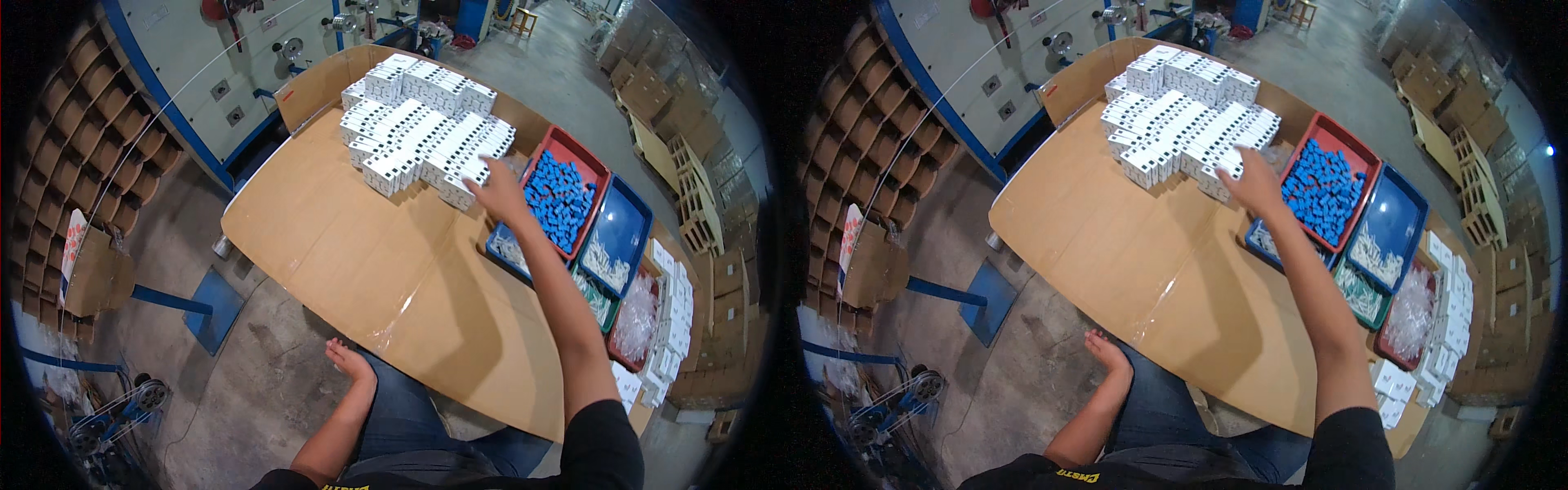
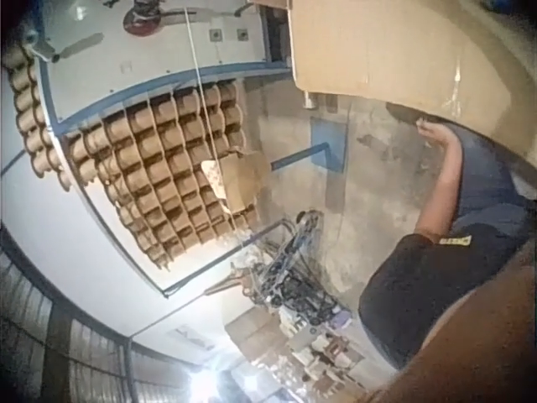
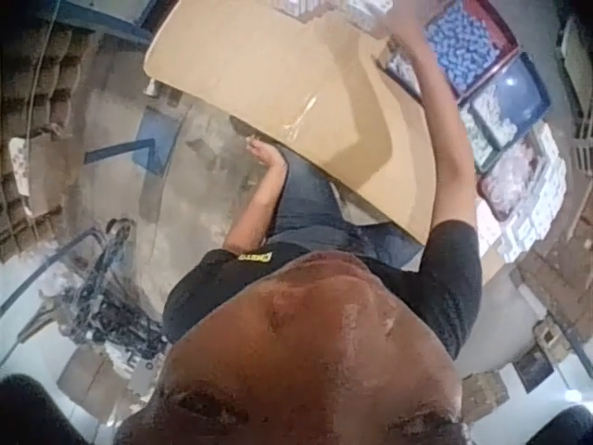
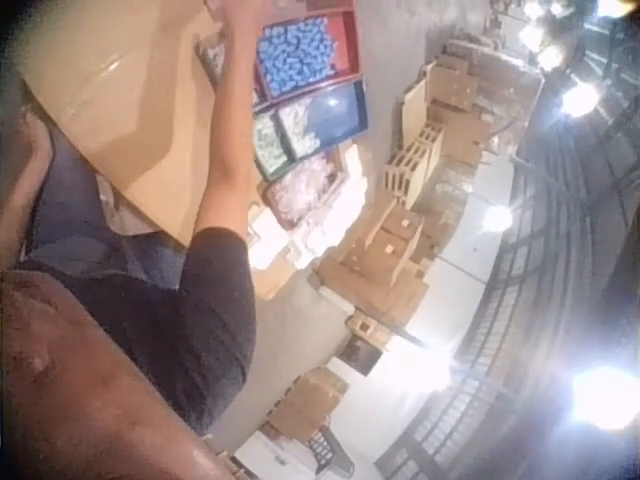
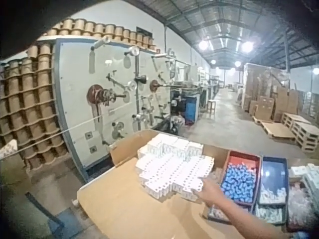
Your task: Packing small blue industrial components into white boxes at a workbench.
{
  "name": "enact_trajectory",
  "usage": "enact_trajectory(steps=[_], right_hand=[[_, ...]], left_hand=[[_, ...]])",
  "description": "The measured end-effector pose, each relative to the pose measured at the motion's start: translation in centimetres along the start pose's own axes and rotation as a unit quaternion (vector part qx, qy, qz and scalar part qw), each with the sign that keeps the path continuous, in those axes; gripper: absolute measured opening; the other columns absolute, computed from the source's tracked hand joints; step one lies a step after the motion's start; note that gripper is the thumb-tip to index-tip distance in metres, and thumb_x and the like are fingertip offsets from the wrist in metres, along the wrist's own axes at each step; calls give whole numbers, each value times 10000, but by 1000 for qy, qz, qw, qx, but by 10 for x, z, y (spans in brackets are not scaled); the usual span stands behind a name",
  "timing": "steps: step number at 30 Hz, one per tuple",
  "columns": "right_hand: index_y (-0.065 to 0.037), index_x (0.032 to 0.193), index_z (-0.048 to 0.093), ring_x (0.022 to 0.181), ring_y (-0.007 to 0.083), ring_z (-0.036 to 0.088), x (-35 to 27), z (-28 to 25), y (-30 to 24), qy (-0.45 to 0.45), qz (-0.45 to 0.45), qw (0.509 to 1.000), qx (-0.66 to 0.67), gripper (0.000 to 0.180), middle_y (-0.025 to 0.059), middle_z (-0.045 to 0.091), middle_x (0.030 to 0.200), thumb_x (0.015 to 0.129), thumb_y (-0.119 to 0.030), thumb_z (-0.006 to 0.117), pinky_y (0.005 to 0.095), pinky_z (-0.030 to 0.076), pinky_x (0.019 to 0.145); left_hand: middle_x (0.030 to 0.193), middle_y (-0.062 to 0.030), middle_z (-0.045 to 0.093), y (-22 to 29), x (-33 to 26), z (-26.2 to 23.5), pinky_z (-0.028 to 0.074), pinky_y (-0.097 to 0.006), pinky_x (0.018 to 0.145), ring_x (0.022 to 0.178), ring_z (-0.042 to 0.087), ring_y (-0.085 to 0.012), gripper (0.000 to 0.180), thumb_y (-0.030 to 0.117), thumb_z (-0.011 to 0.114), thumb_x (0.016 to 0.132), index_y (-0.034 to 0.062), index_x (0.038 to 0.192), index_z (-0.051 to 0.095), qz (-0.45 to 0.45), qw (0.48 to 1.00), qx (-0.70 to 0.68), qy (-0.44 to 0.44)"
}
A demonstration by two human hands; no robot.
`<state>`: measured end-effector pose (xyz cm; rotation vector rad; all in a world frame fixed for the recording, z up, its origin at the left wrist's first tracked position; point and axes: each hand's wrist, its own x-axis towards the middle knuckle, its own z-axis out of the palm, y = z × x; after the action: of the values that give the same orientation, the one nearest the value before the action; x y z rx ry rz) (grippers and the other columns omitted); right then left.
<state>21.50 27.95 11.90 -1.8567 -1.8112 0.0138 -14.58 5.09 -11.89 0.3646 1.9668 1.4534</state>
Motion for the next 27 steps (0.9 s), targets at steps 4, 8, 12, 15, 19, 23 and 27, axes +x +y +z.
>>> enact_trajectory(steps=[4, 8, 12, 15, 19, 23, 27], right_hand=[[-10, 1381, 533, 1237, 385, 575, 130, 36, 27, 23, -8, 994, -104, 815, 217, 587, 1335, 842, -597, 698, 463, 485, 1022], [-10, 1410, 501, 1270, 388, 556, 214, 48, 24, -6, -36, 980, -196, 858, 236, 568, 1364, 830, -605, 711, 488, 489, 1027], [-27, 1427, 491, 1279, 394, 555, 268, 56, 41, -33, -44, 965, -255, 878, 234, 556, 1393, 830, -634, 706, 491, 492, 1032], [-55, 1448, 482, 1288, 397, 552, 290, 59, 46, -70, -18, 968, -242, 917, 231, 543, 1414, 801, -657, 724, 492, 490, 1037], [-28, 1411, 524, 1296, 403, 545, 306, 64, 51, -109, 13, 965, -237, 959, 256, 545, 1388, 740, -668, 770, 480, 488, 1045], [7, 1352, 576, 1286, 406, 546, 320, 63, 58, -142, -7, 958, -249, 973, 277, 548, 1366, 690, -670, 800, 468, 491, 1044], [14, 1379, 547, 1285, 403, 545, 325, 61, 55, -164, -15, 953, -254, 1006, 269, 548, 1369, 674, -650, 816, 464, 488, 1047]], left_hand=[[1149, -93, 579, 5, 11, 5, 422, -350, 959, 1046, 547, -228, 548, 522, 322, 1095, 22, 1193, 525, -50, 997, -59, 26], [1136, -95, 564, 10, 19, 2, 421, -369, 955, 1023, 540, -235, 578, 538, 281, 1094, 19, 1170, 525, -50, 997, -36, 50], [1123, -112, 573, 8, 22, -1, 425, -383, 951, 1028, 541, -245, 593, 541, 274, 1093, 12, 1166, 532, -53, 997, -33, 46], [1091, -123, 591, 12, 23, 8, 434, -382, 936, 1021, 546, -245, 603, 550, 281, 1090, 12, 1171, 540, -54, 998, -11, 35], [1052, -108, 605, 17, 21, 9, 445, -360, 913, 992, 555, -217, 598, 569, 293, 1084, 30, 1147, 543, -88, 994, -58, 32], [1040, -79, 600, 22, 18, 15, 453, -332, 898, 971, 561, -182, 568, 567, 310, 1086, 46, 1120, 533, -94, 992, -87, 20], [1042, -63, 597, 18, 20, 17, 460, -326, 895, 979, 568, -171, 537, 548, 319, 1092, 55, 1129, 529, -89, 989, -114, 12]])
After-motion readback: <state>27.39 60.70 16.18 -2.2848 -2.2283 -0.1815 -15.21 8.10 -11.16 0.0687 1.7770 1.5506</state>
